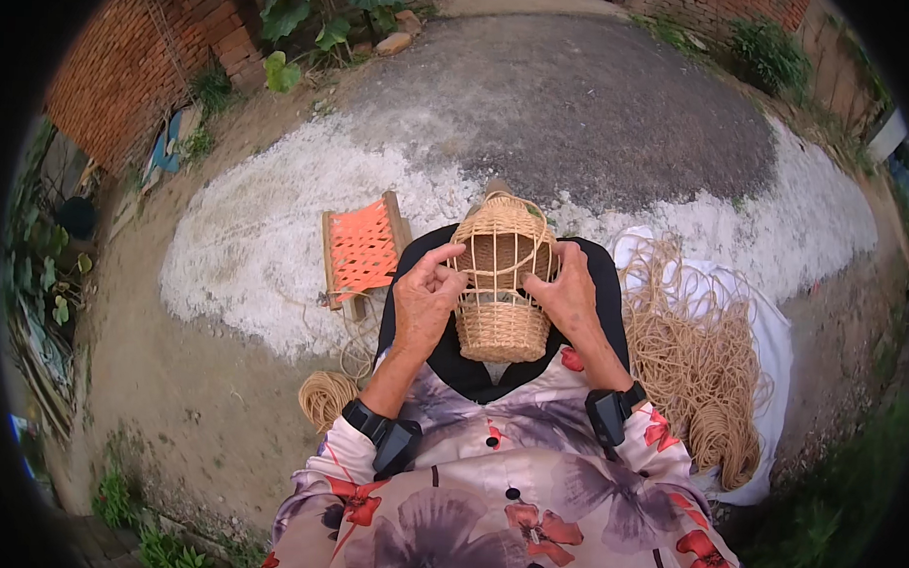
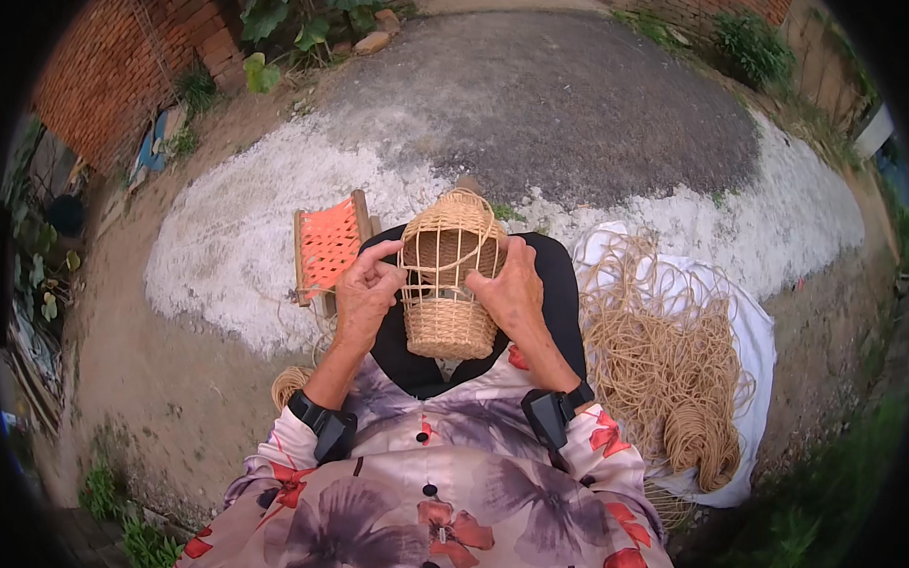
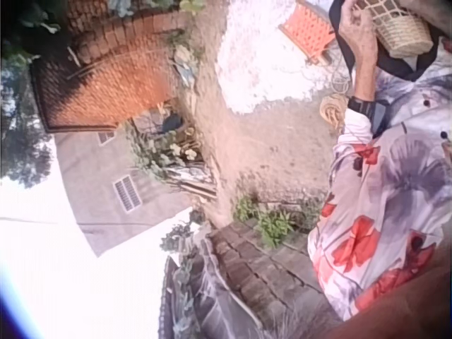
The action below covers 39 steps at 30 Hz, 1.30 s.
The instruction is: Weaving a small basket from wicker or bamboo strips by hand.
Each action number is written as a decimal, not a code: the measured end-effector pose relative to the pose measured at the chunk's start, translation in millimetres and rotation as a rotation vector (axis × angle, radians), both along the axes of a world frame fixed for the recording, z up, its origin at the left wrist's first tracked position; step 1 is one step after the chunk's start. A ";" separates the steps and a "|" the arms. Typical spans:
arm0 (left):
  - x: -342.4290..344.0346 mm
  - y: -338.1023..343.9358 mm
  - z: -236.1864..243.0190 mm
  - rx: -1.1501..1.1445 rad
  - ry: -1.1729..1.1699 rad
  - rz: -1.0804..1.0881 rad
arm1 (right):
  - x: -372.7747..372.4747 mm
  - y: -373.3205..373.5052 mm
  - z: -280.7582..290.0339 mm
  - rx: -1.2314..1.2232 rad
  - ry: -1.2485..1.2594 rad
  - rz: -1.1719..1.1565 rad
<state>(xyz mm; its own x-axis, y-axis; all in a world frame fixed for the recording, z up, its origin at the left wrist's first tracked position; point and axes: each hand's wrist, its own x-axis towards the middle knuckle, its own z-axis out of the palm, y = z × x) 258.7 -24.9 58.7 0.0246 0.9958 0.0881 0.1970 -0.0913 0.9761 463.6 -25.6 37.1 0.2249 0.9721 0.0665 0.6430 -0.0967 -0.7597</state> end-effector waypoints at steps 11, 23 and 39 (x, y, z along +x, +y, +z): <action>-73.2 21.1 -18.8 0.095 0.437 -0.111 | -2.9 -7.9 0.6 0.006 0.077 0.000; -209.8 11.6 -88.3 -0.641 -0.875 0.423 | -7.7 -16.7 -3.5 0.039 -0.046 -0.061; -83.4 -8.7 -15.7 0.232 0.509 0.010 | -24.2 1.4 16.2 -0.043 -0.148 0.044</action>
<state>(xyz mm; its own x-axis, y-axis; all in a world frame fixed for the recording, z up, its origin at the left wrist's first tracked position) 175.3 -33.6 43.0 0.1123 0.9522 0.2842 0.6400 -0.2881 0.7123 439.4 -24.2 53.3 0.1726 0.9835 0.0539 0.7522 -0.0963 -0.6519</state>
